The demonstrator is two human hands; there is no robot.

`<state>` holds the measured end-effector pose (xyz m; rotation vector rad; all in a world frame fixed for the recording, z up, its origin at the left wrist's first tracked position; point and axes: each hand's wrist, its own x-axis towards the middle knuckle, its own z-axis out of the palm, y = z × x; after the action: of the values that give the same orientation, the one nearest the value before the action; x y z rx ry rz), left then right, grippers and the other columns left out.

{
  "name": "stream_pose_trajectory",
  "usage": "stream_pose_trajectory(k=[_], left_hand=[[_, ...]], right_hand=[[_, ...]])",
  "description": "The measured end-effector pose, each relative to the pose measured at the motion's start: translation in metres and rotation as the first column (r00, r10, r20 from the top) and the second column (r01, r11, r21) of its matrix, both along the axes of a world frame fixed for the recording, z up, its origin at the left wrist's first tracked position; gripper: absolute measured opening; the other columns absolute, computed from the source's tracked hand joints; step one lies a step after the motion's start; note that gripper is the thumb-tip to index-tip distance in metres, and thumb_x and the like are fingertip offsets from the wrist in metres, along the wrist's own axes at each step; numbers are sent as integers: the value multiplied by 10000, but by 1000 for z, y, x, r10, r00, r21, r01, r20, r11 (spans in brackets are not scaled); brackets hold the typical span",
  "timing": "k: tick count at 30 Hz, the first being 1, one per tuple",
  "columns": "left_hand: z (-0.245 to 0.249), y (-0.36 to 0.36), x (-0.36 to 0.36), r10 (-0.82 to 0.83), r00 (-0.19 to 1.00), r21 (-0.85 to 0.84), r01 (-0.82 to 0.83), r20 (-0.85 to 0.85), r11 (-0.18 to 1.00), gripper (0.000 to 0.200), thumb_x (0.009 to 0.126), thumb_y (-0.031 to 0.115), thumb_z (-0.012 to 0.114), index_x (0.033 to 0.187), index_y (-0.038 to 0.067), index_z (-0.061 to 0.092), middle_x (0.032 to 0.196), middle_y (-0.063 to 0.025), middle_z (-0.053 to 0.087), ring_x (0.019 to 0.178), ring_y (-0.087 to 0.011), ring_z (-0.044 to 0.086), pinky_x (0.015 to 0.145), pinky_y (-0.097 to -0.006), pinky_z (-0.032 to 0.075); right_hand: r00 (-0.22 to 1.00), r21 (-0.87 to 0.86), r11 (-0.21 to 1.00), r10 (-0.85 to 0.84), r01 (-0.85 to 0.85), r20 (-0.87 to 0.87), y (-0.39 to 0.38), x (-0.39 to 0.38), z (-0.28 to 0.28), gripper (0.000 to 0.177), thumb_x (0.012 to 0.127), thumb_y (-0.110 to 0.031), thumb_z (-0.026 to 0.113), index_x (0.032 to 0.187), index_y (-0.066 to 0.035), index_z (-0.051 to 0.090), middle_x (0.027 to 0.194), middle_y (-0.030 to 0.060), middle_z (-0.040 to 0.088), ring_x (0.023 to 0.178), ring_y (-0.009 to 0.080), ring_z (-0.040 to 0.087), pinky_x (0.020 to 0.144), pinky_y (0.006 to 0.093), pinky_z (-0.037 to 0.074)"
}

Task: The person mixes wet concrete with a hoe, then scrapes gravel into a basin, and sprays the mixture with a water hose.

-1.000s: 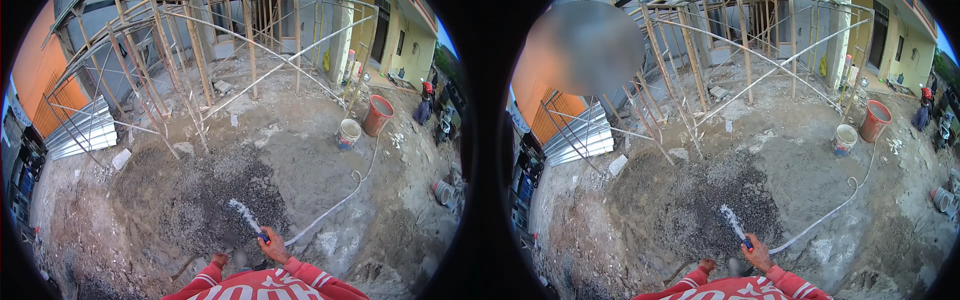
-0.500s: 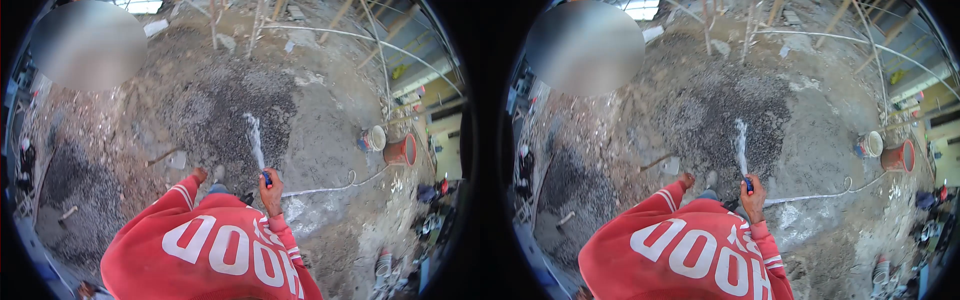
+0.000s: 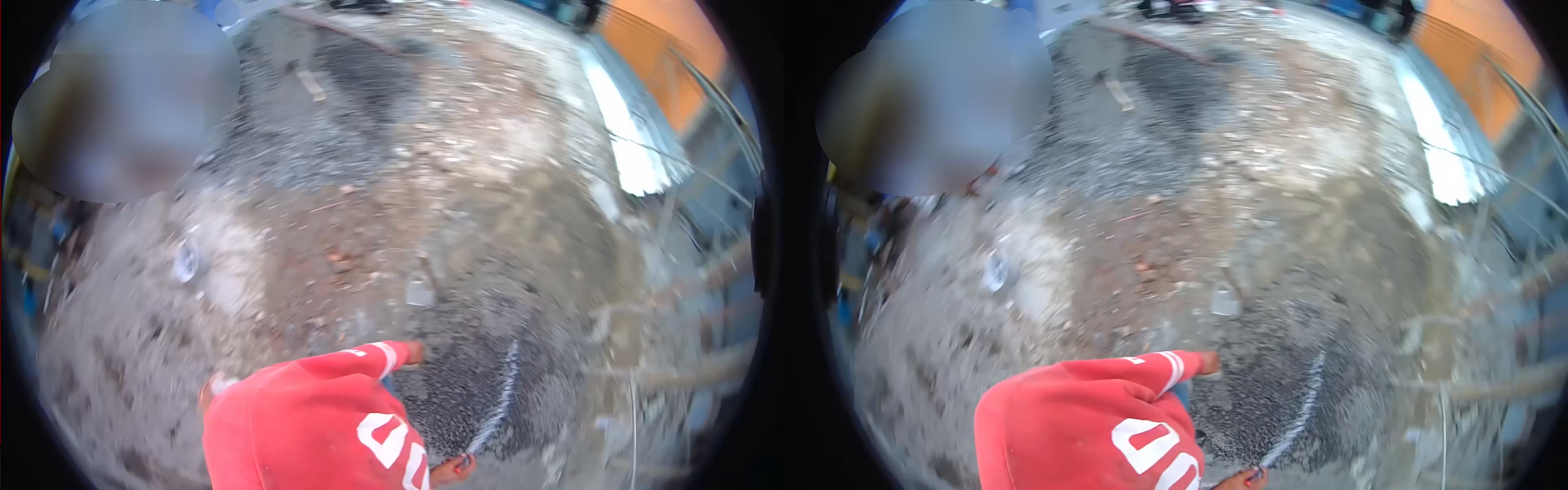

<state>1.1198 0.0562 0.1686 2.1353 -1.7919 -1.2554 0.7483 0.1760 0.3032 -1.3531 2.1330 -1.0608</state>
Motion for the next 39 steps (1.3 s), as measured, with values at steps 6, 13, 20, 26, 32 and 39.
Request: stream_pose_trajectory(k=[6, 13, 20, 26, 32, 39], left_hand=[[40, 81, 38, 606, 777, -170, -629, -168, 759, 292, 791, 266, 520, 842, 29, 683, 907, -229, 658, 853, -391, 641, 788, -496, 490], [28, 261, 84, 705, 625, 316, -780, 336, 540, 360, 821, 323, 545, 977, 44, 710, 1073, -205, 653, 1010, -366, 624, 862, -446, 500], [-79, 342, 53, 297, 937, 373, -346, 185, 861, 344, 807, 348, 550, 921, 65, 709, 931, -195, 685, 883, -337, 665, 804, -433, 516], [-30, 215, 37, 453, 882, 127, -468, 133, 875, 339, 834, 390, 596, 934, 83, 701, 904, -156, 699, 796, -304, 684, 748, -406, 535], [-18, 90, 38, 533, 806, 228, -485, -259, 844, 212, 909, 199, 606, 1057, 49, 598, 724, -77, 649, 551, -165, 615, 440, -275, 460], [-7, 37, 6, 413, 861, 269, -340, -297, 901, 221, 916, 251, 593, 1015, 54, 614, 721, -67, 652, 503, -147, 607, 413, -263, 441]], right_hand=[[975, 89, 988, 143, -129, -173, -65, -17, 24, 232, 881, -188, 572, 1030, -11, 584, 704, 72, 541, 520, 179, 477, 506, 307, 404], [961, -1, 964, 265, -266, -83, -97, 23, -1, 236, 877, -193, 562, 1017, -5, 582, 681, 68, 537, 508, 186, 476, 512, 315, 409], [933, 8, 945, 322, -328, 161, -41, 64, 23, 188, 869, -118, 616, 1003, 6, 575, 829, 129, 580, 754, 227, 542, 706, 342, 449], [956, 5, 1000, -21, 20, 291, -10, 28, 25, 147, 859, -64, 599, 995, -22, 563, 754, 43, 522, 634, 122, 480, 583, 263, 406], [927, -71, 966, -217, 249, 306, 9, 0, 56, 139, 876, -65, 577, 1005, -26, 542, 755, 9, 491, 621, 92, 435, 563, 246, 372], [907, -119, 914, -354, 387, 229, 32, 4, 83, 133, 897, -73, 558, 1023, -32, 546, 727, 7, 477, 602, 85, 415, 544, 249, 354]])
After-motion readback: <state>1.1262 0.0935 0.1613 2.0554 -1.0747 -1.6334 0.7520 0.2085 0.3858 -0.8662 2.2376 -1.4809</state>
